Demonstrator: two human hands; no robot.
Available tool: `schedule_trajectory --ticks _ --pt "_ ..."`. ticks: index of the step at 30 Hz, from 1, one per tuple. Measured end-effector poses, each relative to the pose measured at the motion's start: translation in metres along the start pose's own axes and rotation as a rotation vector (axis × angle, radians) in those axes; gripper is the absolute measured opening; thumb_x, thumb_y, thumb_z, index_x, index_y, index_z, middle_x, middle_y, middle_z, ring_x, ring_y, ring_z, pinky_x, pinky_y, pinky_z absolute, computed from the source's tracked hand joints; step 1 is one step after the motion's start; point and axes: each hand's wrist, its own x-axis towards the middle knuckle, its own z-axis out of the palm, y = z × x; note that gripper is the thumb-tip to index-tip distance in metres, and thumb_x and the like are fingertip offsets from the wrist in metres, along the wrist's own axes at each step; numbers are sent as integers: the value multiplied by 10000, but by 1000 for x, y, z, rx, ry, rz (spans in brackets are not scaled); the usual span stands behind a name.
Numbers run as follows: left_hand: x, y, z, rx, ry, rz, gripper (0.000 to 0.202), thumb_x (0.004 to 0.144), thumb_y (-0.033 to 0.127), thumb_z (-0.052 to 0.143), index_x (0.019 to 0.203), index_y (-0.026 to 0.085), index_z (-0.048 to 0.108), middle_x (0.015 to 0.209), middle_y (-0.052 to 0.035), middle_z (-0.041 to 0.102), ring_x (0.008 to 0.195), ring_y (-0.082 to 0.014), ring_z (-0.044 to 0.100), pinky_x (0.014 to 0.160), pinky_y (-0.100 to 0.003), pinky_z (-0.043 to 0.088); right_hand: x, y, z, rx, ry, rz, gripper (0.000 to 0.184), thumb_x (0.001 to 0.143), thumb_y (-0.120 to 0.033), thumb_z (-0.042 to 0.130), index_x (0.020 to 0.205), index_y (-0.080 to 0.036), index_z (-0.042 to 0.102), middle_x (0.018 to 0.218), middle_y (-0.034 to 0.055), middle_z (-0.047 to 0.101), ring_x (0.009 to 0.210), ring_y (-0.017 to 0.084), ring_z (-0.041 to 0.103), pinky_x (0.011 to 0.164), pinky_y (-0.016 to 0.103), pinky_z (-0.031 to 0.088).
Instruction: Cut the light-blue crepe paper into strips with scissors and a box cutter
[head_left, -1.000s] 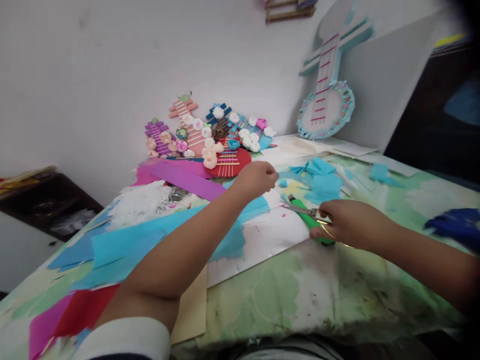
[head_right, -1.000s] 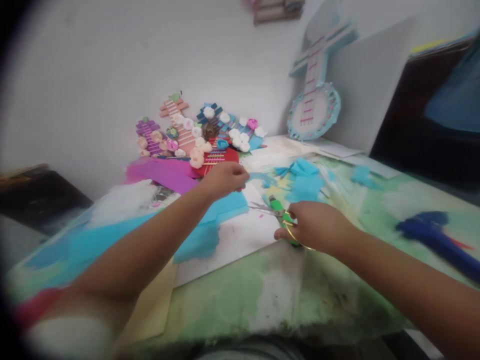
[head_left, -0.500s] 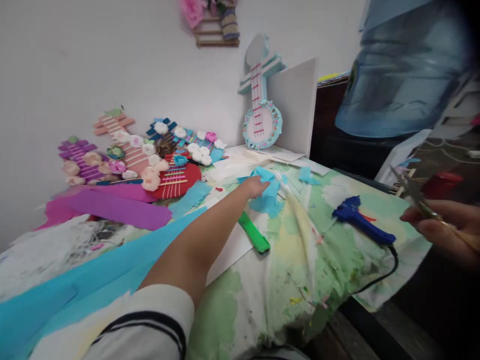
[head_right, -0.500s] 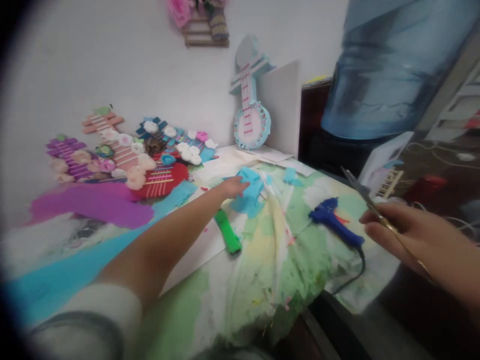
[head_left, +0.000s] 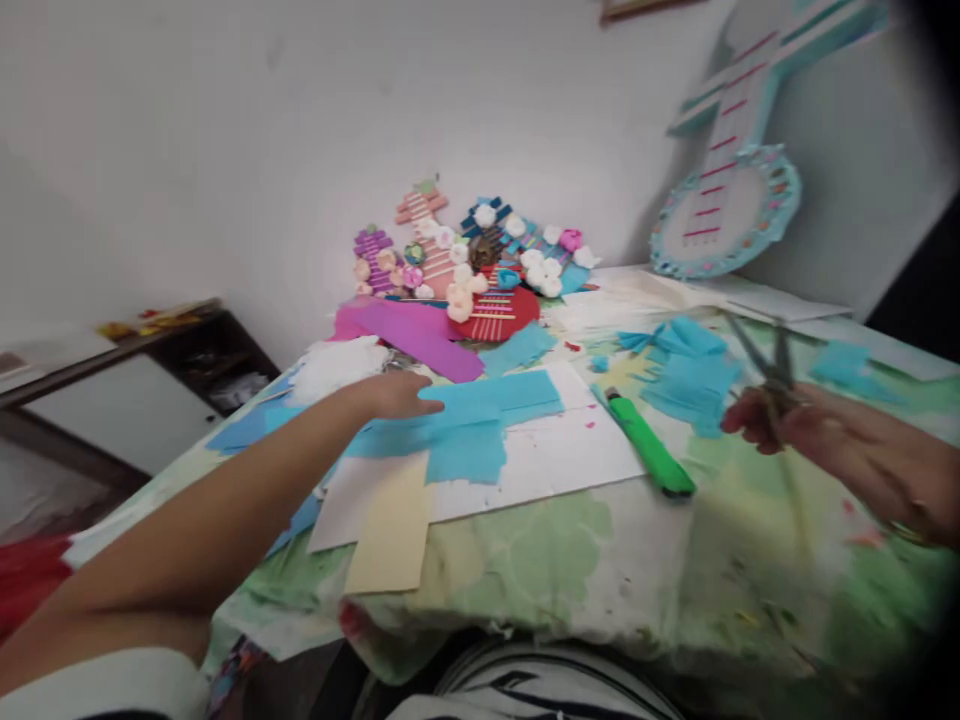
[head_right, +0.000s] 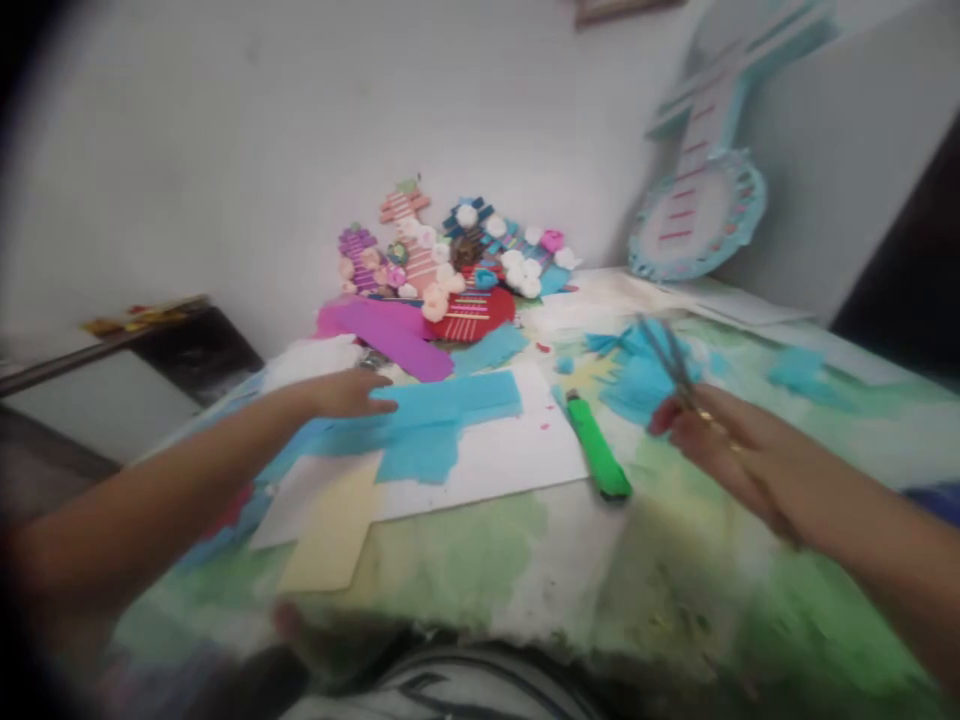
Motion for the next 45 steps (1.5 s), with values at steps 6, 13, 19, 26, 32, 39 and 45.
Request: schedule_trajectory --ticks 6,13,19,26,32,39,45 --pt "-33 -13 45 58 -28 172 522 746 522 439 1109 157 525 1160 -126 534 1053 -277 487 859 -351 362 71 -120 66 -287 -207 -220 438 702 -603 444 777 -178 518 742 74 602 672 203 549 567 285 367" --pt "-65 16 67 103 163 370 497 751 487 481 1099 134 508 1122 -142 521 1061 -300 445 864 -409 361 144 -166 149 -378 -260 -383 333 673 -392 610 898 -160 532 931 99 616 812 196 567 593 234 355" --pt "-71 10 100 -31 350 484 515 797 503 407 1157 141 473 1198 -127 483 1096 -273 417 917 -423 323 159 -161 169 -378 -311 -442 107 699 -208 536 790 -153 551 830 90 629 736 178 562 568 228 323" --pt "-70 7 101 -166 342 531 484 796 477 426 1152 152 478 1154 -108 510 1052 -269 432 887 -428 343 175 -151 163 -323 -331 -438 36 698 -196 502 723 -180 522 738 27 601 647 120 508 542 196 307" --pt "-74 6 96 -132 250 527 442 788 461 452 1101 152 498 1092 -102 535 1014 -267 446 868 -433 352 210 -137 135 -315 -260 -307 93 659 -240 558 680 -183 488 663 -7 546 605 107 475 515 193 302" --pt "-74 3 99 -143 278 506 420 771 441 487 1094 174 514 1107 -95 540 997 -265 468 844 -430 383 252 -102 122 -335 81 93 205 748 -362 452 763 -163 499 665 46 551 586 143 495 486 233 304" --pt "-70 -3 111 -84 474 572 386 759 364 525 1096 176 523 1103 -91 559 997 -260 484 836 -409 389 233 -44 63 -347 238 288 461 688 -630 421 727 -178 508 671 60 567 598 160 518 498 248 325"
